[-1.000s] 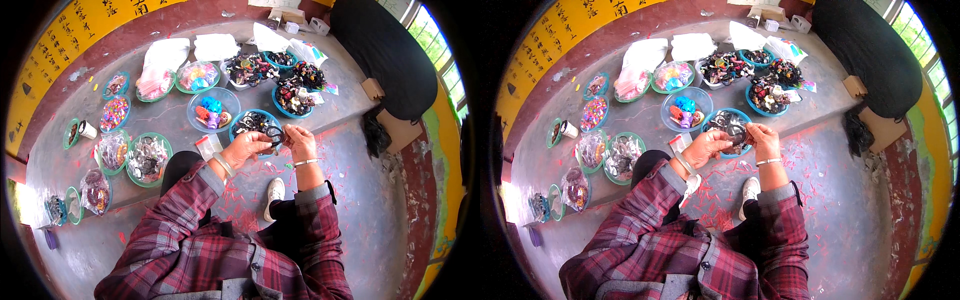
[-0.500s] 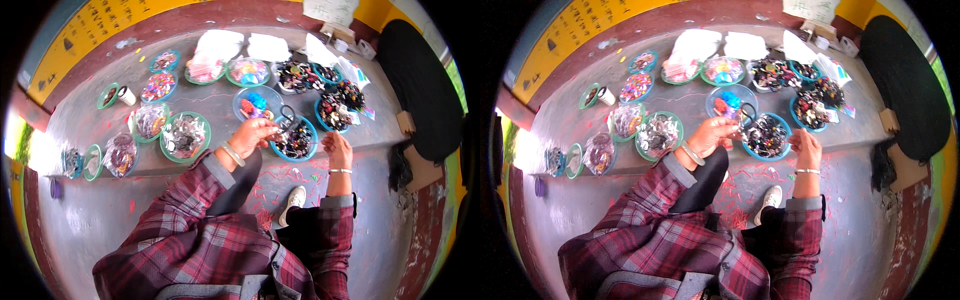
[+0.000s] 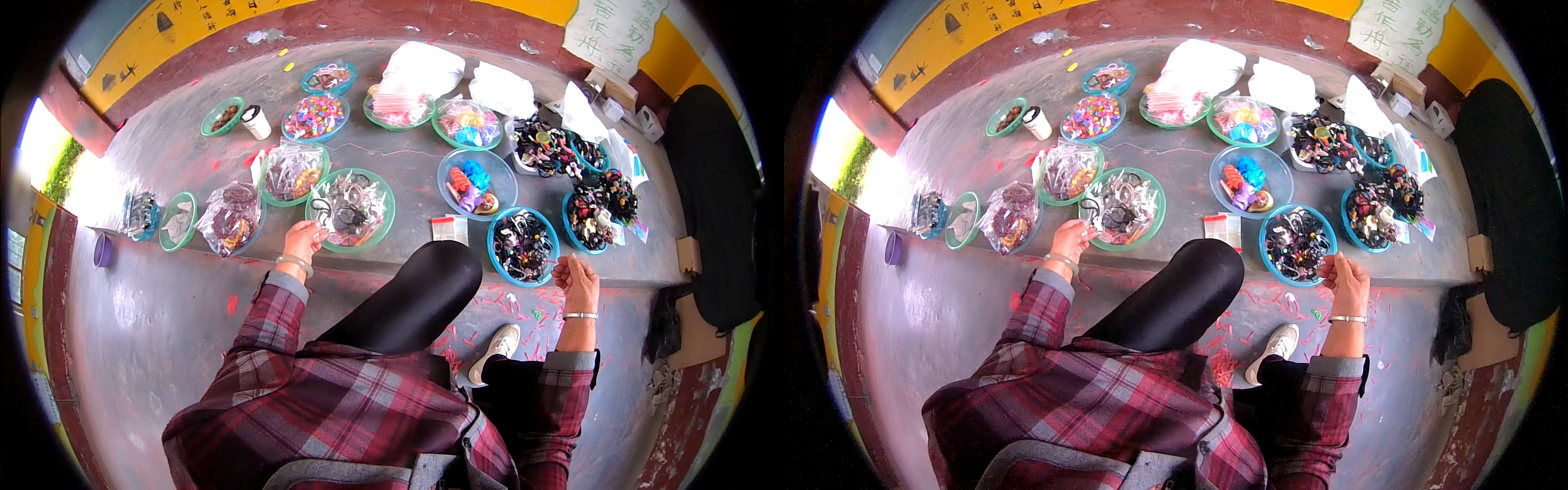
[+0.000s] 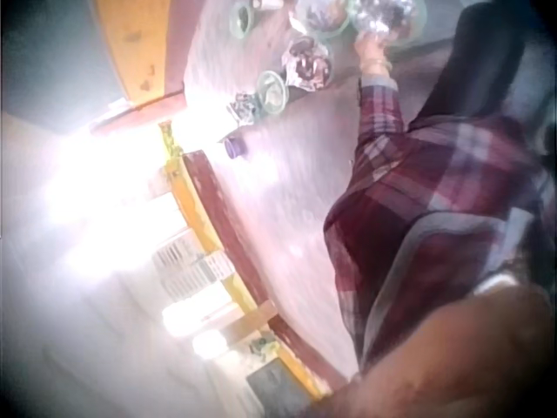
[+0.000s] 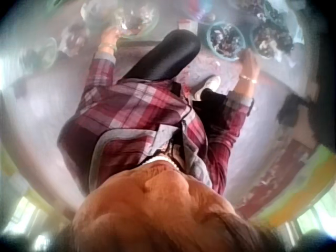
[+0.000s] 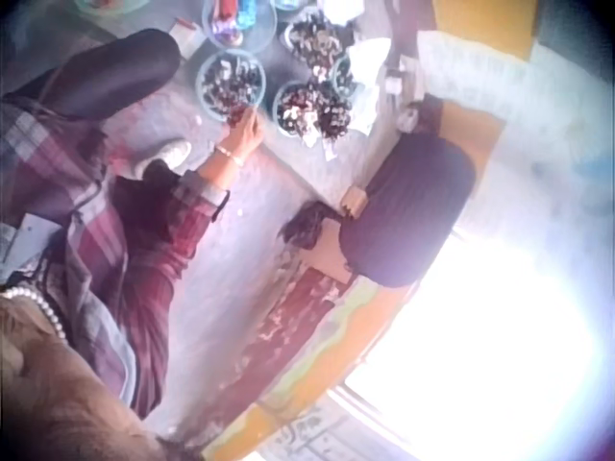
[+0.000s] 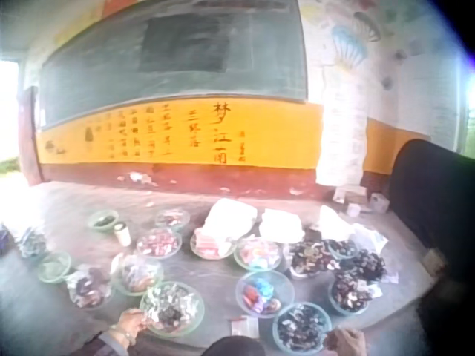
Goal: The person sits on the floor and sorts small hair accessories from a blue bowl into clear plastic bags. They pick up individual items, place them into the bags, and set the filled bags aside on the floor.
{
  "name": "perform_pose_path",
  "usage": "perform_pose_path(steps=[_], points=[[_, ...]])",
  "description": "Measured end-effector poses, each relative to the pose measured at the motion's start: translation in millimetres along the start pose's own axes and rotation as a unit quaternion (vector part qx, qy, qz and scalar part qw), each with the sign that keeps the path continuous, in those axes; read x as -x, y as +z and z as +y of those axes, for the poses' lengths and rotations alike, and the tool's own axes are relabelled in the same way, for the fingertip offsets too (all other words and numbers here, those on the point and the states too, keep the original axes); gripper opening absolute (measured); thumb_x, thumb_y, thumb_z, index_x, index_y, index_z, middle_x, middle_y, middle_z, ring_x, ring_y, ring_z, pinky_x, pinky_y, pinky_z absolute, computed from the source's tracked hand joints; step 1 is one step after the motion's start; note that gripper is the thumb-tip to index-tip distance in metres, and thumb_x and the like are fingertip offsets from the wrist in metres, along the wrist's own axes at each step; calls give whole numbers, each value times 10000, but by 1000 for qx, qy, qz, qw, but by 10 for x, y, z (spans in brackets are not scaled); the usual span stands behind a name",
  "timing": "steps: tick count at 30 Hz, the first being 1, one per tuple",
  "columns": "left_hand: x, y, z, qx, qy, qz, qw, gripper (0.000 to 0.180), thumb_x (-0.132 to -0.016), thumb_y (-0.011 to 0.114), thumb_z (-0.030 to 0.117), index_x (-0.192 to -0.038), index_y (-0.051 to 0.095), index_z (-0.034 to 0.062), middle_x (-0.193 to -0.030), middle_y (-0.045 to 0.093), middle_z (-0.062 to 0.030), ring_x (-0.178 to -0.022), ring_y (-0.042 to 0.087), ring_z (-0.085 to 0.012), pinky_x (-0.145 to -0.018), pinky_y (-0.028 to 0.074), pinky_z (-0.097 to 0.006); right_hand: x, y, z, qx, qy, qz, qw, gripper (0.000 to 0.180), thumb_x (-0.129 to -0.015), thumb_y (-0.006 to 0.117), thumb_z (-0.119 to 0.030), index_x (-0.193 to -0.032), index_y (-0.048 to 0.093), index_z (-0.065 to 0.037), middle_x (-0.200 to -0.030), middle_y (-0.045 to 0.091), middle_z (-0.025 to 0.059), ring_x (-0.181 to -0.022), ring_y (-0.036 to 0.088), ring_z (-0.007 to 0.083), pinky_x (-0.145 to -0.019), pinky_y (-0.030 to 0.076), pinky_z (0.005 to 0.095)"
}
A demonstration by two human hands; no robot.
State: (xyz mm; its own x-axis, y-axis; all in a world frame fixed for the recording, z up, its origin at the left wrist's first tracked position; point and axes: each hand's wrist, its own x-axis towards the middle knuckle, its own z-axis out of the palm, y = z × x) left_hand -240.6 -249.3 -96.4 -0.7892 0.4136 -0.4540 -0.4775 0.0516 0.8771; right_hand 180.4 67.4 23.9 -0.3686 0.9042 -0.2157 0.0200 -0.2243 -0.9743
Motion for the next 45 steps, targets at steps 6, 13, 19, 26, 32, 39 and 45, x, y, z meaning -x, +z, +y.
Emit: perform_pose_path(steps=[6, 13, 19, 26, 32, 39, 45], points=[[-276, 47, -190, 81, 18, 19, 996, 193, -786, 596, 61, -959, 529, 10, -848, 587, -86, -711, 582, -161, -537, 441, -223, -66, 158, 37, 35, 20, 0, 999, 231, -834, 564, -239, -790, 617, -18, -657, 601, 49, -560, 568, 120, -481, 413, 214], [-407, 229, -309, -35, 98, 166, 981, 235, -810, 570, 115, -997, 550, -25, -881, 568, -81, -713, 558, -135, -496, 496, -246, -91, 156, 67, 58, 25, -9, 998, 238, -833, 568, -245, -783, 623, -19, -659, 603, 44, -561, 563, 105, -483, 407, 198], [-406, 245, -357, -55, 116, 133, 983, 197, -821, 535, 140, -927, 585, -18, -779, 592, -52, -645, 561, -108, -496, 479, -236, -34, 169, -2, 85, 8, -11, 996, 231, -835, 558, -238, -783, 629, -24, -665, 607, 38, -571, 560, 94, -491, 406, 196], [-72, 978, -368, -239, 147, -51, 958, 245, -838, 521, 251, -875, 585, 17, -792, 620, -51, -646, 558, -108, -546, 438, -232, 222, 365, -93, 72, -40, -32, 996, 225, -835, 560, -211, -777, 644, -11, -663, 618, 42, -581, 567, 91, -524, 419, 198], [-11, 1643, -1022, -264, 20, -187, 946, 253, -798, 559, 259, -786, 609, 12, -676, 612, -64, -577, 557, -128, -543, 443, -260, 320, 393, -77, 133, -57, -41, 989, 235, -832, 567, -209, -811, 646, 12, -672, 620, 49, -596, 577, 98, -526, 437, 206], [-531, 1962, -1698, -402, -8, -146, 904, 299, -714, 661, 275, -802, 614, -7, -616, 565, -50, -528, 533, -145, -478, 423, -295, 302, 315, -79, 135, -51, -39, 989, 227, -833, 563, -192, -807, 643, 19, -671, 622, 62, -598, 579, 105, -537, 448, 214], [-801, 2268, -1819, -443, 20, -47, 895, 386, -671, 663, 342, -817, 636, -14, -844, 616, -216, -807, 605, -338, -710, 469, -389, 281, 362, -144, 160, -44, -53, 985, 225, -842, 546, -168, -814, 635, 37, -669, 620, 68, -606, 578, 102, -555, 449, 218]])
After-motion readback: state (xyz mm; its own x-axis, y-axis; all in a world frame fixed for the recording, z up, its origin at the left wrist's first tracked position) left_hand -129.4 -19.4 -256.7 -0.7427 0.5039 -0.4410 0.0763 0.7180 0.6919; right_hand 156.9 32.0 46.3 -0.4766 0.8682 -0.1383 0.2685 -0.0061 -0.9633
